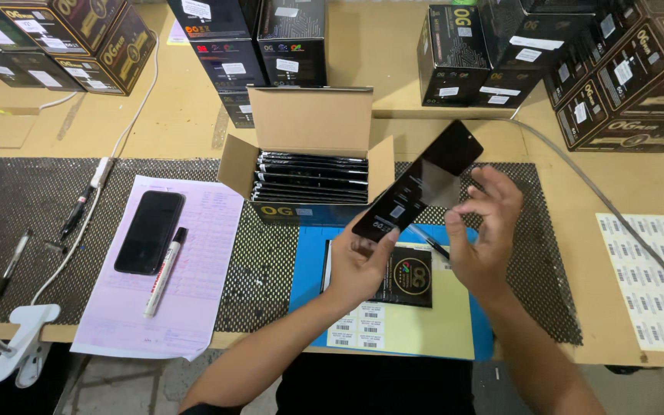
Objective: The person removes a smartphone screen from its plastic packaging, peels off a protective film, and writes on a barcode sticker with a pen. The person repeats this process with additional screens, handling each one individually and placing them on the table.
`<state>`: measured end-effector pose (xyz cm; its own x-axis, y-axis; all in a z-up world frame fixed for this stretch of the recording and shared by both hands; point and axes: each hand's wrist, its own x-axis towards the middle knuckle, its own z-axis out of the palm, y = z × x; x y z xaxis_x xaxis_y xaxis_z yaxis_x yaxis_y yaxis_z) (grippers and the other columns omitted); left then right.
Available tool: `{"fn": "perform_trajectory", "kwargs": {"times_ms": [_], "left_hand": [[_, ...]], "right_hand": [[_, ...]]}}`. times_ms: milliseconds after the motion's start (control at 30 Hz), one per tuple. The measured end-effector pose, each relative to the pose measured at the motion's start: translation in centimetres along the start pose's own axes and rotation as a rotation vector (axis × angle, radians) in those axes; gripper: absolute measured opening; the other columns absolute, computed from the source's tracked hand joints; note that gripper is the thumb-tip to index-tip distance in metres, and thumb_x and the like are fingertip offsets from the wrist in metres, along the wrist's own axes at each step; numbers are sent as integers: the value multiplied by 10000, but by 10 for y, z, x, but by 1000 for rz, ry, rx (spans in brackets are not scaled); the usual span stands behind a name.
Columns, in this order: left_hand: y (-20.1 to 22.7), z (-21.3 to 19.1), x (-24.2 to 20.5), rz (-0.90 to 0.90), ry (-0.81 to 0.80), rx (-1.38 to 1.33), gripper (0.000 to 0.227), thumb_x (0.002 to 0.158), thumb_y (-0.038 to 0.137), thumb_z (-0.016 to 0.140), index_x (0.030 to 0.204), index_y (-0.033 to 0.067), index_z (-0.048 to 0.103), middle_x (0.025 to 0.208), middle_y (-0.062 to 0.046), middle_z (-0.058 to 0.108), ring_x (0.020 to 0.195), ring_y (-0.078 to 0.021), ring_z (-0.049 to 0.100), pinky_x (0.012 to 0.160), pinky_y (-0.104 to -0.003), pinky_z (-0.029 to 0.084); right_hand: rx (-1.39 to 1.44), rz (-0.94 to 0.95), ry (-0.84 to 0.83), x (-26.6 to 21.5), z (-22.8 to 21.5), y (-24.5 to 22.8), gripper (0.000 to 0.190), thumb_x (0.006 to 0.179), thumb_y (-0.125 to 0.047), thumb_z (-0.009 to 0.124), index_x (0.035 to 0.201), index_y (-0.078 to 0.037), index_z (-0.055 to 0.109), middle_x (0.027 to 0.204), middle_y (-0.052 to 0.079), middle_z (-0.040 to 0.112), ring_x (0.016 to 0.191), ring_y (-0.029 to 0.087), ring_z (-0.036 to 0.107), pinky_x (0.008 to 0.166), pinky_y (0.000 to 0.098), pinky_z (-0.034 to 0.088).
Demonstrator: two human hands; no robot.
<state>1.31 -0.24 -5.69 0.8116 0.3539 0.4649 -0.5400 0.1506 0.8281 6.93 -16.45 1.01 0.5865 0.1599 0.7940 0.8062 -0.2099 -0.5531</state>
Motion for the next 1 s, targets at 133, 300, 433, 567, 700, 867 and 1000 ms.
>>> {"fn": "perform_trajectory", "kwargs": {"times_ms": [133,300,433,567,700,867,1000], "left_hand": [[12,-4,-1,26,-7,-20,620,964,-108,573,1546,13,396,1082,-244,733,613,-25,546,468,-211,423],[-1,-12,5,100,8,2,629,983,-85,572,1565,27,359,1259,-254,666,717,-29,573,521,-223,457],[-3,-15,6,90,39,-6,591,966,-70,597,1521,20,415,1041,-185,721,541,-35,571,422,-201,428],[1,-19,9,100,84,-22,607,931,-77,638,1499,8,442,1000,-172,722,499,-54,584,382,-206,431],[10,-21,18,145,106,-16,626,920,-83,657,1499,0,432,1038,-166,724,547,-21,571,415,-189,426],[22,-26,23,146,93,-14,523,933,-22,677,1425,11,505,985,-114,711,678,-116,670,559,-252,530],[31,-23,28,168,46,-52,535,933,-9,683,1430,25,487,1025,-118,672,735,-126,612,616,-271,493]], "right_hand": [[-96,-136,-10,-9,-2,12,179,1010,-168,671,937,-59,549,1399,179,387,1312,441,529,1047,502,488],[-182,-360,-6,-32,-4,47,160,877,-225,780,860,-147,640,1291,174,463,1197,424,536,997,525,499],[-138,-418,20,-39,-1,50,147,900,-262,755,865,-177,640,1221,160,531,1150,415,577,966,496,512],[-156,-466,0,-41,-3,54,151,916,-315,719,845,-204,646,1156,127,581,1108,381,591,932,499,526],[-68,-437,-26,-37,-4,59,171,952,-308,669,848,-194,595,1149,99,567,1114,363,572,926,477,524],[46,-308,-8,-11,-11,36,242,1025,-339,591,866,-172,518,1147,96,538,1072,300,577,945,422,521],[118,-276,29,2,-15,33,238,1056,-311,544,928,-118,492,1174,156,507,1033,287,573,904,404,530]]}}
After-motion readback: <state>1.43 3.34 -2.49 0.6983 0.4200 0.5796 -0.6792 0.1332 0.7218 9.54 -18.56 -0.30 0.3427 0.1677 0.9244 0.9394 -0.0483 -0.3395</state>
